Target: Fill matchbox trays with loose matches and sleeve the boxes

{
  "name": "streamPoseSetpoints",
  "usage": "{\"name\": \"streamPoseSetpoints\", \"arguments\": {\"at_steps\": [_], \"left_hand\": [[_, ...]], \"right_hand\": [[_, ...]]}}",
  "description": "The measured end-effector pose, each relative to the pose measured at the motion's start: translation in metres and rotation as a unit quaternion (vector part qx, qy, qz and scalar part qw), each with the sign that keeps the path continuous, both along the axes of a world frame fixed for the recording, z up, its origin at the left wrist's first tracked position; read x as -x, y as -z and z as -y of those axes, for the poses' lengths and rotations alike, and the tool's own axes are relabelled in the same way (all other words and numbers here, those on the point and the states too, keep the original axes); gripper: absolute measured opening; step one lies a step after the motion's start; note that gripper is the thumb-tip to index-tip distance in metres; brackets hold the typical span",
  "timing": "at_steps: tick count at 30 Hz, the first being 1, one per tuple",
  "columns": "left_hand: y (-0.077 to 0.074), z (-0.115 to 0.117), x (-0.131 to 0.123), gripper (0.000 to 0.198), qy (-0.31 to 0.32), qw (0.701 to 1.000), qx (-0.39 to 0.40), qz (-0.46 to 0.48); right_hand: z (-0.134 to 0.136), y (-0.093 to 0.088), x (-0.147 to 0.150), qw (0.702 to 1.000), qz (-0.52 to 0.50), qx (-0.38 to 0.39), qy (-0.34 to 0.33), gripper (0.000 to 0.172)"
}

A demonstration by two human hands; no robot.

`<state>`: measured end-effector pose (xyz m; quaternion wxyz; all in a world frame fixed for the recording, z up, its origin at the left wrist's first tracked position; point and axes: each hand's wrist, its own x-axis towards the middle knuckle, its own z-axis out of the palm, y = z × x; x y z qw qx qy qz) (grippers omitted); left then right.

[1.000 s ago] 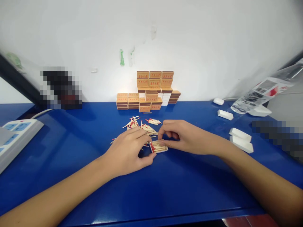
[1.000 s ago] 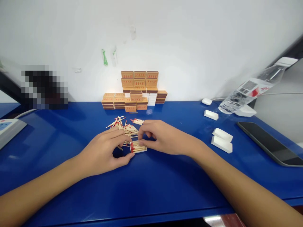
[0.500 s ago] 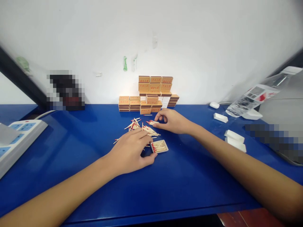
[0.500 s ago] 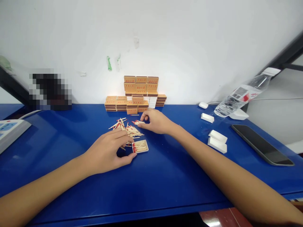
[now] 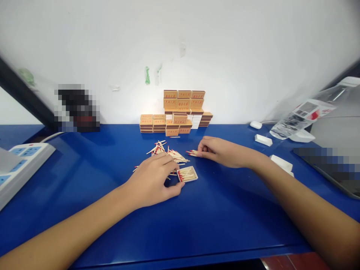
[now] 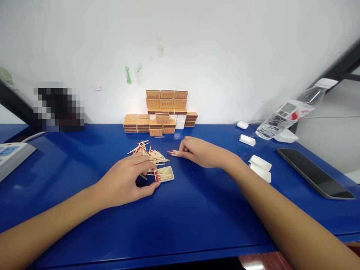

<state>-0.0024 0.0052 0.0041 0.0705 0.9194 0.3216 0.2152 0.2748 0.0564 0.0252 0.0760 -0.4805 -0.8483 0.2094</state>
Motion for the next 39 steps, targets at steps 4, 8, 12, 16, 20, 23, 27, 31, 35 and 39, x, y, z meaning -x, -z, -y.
{"name": "streamPoseSetpoints", "arguments": {"at_steps": [4, 8, 12, 16, 20, 23, 27, 31, 35, 39], "left_hand": [[-0.001, 0.000, -0.001, 0.017, -0.004, 1.000, 0.011, 0.005], [-0.001, -0.002, -0.001, 0.016, -0.005, 1.000, 0.015, 0.013], [0.000, -0.004, -0.001, 0.016, -0.002, 1.000, 0.009, 0.015], [0.002, -0.004, -0.001, 0.019, -0.002, 1.000, -0.008, 0.020], [0.002, -0.003, -0.001, 0.019, 0.000, 1.000, -0.012, 0.017], [0.001, -0.003, -0.001, 0.020, -0.003, 1.000, -0.009, 0.015], [0.001, -0.003, -0.002, 0.019, 0.003, 1.000, -0.007, 0.017], [0.000, -0.003, -0.002, 0.020, 0.000, 1.000, 0.001, 0.012], [0.000, -0.003, -0.001, 0.020, -0.002, 1.000, -0.005, 0.007], [0.002, -0.003, 0.000, 0.020, -0.005, 1.000, -0.006, 0.010]], "right_hand": [[0.003, -0.003, -0.006, 1.000, -0.015, 0.002, -0.008, 0.036], [0.016, -0.017, -0.003, 0.999, -0.040, 0.015, -0.020, 0.033], [0.034, -0.025, 0.005, 0.997, -0.044, 0.036, -0.046, 0.029], [0.045, -0.021, 0.015, 0.996, -0.020, 0.026, -0.077, 0.026], [0.045, -0.015, 0.021, 0.997, -0.003, 0.000, -0.077, 0.020], [0.043, -0.014, 0.022, 0.997, -0.002, 0.000, -0.080, 0.019], [0.044, -0.015, 0.023, 0.997, -0.009, -0.002, -0.082, 0.019], [0.046, -0.016, 0.025, 0.996, -0.004, -0.013, -0.084, 0.015], [0.046, -0.017, 0.025, 0.997, 0.007, -0.013, -0.081, 0.014], [0.044, -0.019, 0.021, 0.998, 0.004, -0.021, -0.067, 0.016]]}}
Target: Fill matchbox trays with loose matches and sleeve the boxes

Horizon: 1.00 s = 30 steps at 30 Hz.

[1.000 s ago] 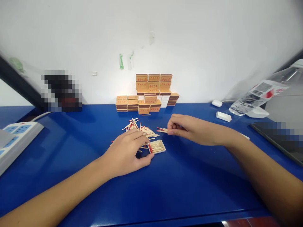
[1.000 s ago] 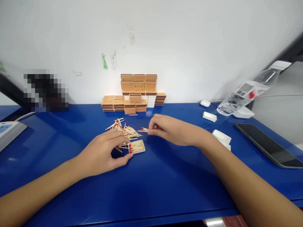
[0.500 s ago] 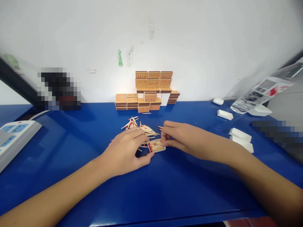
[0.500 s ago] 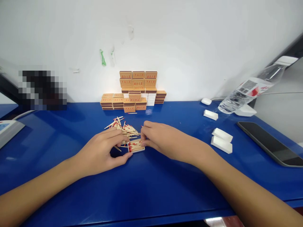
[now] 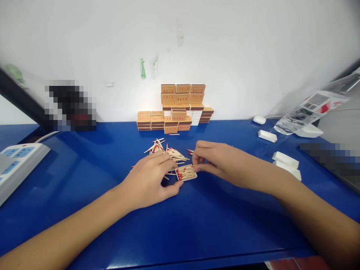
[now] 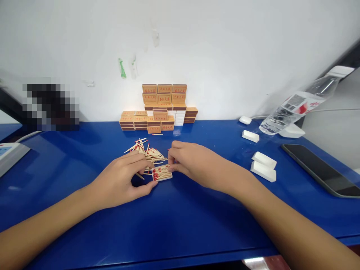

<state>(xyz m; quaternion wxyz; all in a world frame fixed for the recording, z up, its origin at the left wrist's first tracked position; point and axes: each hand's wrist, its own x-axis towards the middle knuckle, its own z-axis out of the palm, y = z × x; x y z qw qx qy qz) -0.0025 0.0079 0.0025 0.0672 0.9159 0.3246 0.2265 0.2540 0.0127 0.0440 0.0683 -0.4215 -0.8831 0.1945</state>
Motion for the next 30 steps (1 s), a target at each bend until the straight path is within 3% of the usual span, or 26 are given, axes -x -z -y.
{"name": "streamPoseSetpoints", "arguments": {"at_steps": [23, 30], "left_hand": [[-0.001, 0.000, -0.002, 0.019, 0.008, 1.000, -0.001, 0.001], [-0.004, 0.001, -0.002, 0.015, 0.006, 1.000, 0.017, -0.002]], "right_hand": [[-0.003, -0.002, -0.002, 1.000, -0.031, 0.004, -0.006, 0.024], [0.001, 0.013, 0.009, 0.999, -0.024, -0.024, -0.038, 0.018]]}}
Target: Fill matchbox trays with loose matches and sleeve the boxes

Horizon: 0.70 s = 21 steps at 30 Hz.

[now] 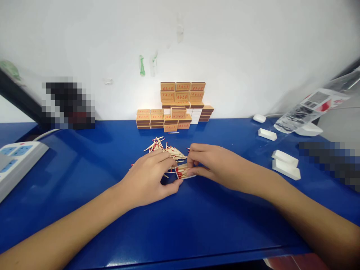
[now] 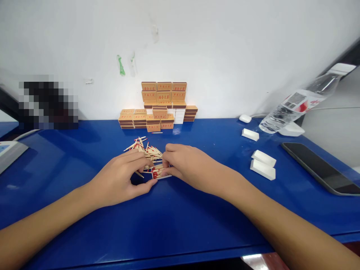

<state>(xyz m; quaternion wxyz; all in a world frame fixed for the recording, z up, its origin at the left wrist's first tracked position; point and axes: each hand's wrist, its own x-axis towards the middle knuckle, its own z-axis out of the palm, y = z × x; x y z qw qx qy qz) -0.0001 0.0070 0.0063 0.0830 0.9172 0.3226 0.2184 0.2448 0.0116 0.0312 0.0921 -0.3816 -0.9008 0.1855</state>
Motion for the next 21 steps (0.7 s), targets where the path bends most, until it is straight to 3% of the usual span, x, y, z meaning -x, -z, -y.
{"name": "streamPoseSetpoints", "arguments": {"at_steps": [9, 21], "left_hand": [[0.003, -0.001, 0.000, 0.016, 0.001, 1.000, -0.016, 0.002], [0.001, 0.000, 0.001, 0.014, -0.004, 1.000, -0.014, -0.003]], "right_hand": [[-0.005, -0.012, -0.014, 0.999, 0.000, -0.004, 0.036, 0.017], [0.000, -0.012, -0.010, 0.998, 0.027, 0.042, 0.032, 0.020]]}}
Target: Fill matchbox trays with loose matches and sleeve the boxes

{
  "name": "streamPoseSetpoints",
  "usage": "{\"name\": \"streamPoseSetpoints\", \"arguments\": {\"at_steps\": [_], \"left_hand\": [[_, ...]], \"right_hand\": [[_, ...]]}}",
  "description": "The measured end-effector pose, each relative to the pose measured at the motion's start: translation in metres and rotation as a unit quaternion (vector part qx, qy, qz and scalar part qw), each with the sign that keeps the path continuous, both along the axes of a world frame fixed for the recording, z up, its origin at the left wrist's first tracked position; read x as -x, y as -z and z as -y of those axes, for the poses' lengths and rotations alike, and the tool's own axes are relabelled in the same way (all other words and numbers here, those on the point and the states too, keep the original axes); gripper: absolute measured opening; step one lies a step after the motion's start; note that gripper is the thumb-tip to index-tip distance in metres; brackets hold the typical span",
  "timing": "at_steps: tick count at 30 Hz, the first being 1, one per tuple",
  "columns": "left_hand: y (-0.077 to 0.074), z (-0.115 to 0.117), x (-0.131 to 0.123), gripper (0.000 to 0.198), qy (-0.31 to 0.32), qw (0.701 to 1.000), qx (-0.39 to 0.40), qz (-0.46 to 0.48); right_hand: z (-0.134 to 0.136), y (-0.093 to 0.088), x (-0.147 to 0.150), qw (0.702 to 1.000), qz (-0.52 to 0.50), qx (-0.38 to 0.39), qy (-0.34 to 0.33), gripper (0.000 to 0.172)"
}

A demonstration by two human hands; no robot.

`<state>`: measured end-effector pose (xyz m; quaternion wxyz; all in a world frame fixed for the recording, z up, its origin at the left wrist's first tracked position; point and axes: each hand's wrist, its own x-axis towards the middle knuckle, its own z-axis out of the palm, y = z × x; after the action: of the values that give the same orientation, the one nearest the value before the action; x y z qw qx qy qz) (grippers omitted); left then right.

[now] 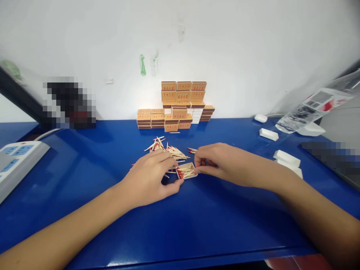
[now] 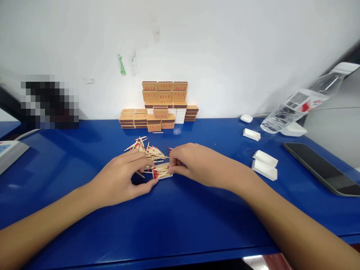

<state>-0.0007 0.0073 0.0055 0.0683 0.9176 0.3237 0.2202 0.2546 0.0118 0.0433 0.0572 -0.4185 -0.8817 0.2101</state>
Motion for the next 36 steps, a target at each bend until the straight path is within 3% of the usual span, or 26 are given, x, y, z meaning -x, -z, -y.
{"name": "streamPoseSetpoints", "arguments": {"at_steps": [16, 28, 36], "left_hand": [[0.0005, 0.0003, 0.0007, 0.016, 0.005, 1.000, 0.017, 0.002], [0.0012, -0.0005, 0.0004, 0.017, 0.003, 1.000, 0.016, 0.001], [0.0009, -0.0002, 0.0003, 0.016, 0.004, 1.000, -0.001, 0.005]], "right_hand": [[0.0034, 0.0020, 0.0075, 0.999, -0.037, -0.009, -0.013, 0.010], [-0.0007, 0.0067, 0.0069, 0.999, -0.039, -0.020, -0.018, 0.017], [-0.0030, 0.0045, 0.0009, 0.999, -0.037, -0.017, -0.024, 0.006]]}}
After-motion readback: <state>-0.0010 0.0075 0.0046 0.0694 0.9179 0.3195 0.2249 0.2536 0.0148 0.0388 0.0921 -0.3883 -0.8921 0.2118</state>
